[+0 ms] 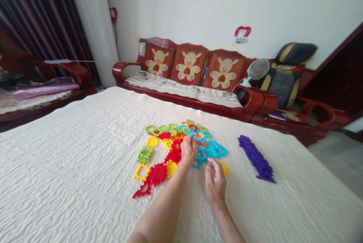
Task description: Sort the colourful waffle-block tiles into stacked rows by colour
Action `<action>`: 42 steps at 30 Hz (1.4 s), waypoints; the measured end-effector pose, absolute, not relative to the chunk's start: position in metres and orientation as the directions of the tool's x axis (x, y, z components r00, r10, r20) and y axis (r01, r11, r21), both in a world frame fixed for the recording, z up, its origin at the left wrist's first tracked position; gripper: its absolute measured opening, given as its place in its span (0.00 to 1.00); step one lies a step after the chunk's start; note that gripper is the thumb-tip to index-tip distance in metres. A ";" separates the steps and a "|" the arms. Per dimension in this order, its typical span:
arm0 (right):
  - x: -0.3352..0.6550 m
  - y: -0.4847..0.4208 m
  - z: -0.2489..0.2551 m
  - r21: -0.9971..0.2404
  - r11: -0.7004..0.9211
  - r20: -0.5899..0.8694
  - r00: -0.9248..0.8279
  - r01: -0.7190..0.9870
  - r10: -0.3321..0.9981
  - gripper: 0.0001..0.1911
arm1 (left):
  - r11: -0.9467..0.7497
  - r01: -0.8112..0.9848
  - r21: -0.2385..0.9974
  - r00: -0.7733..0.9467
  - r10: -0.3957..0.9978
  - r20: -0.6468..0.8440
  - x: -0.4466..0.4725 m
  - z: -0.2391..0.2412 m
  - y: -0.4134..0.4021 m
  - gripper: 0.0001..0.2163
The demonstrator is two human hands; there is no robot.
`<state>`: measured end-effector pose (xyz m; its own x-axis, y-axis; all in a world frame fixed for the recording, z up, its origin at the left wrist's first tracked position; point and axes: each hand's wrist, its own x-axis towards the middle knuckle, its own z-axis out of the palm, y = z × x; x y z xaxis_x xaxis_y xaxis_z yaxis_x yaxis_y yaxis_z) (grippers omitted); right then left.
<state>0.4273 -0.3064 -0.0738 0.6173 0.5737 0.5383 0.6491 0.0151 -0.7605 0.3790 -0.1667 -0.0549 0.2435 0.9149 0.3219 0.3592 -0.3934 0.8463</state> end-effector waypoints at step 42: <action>0.517 -0.145 -0.009 -0.686 0.086 0.376 0.251 0.722 0.892 0.09 | -0.003 0.011 1.000 -0.072 0.997 0.004 0.381 -0.058 -0.139 0.20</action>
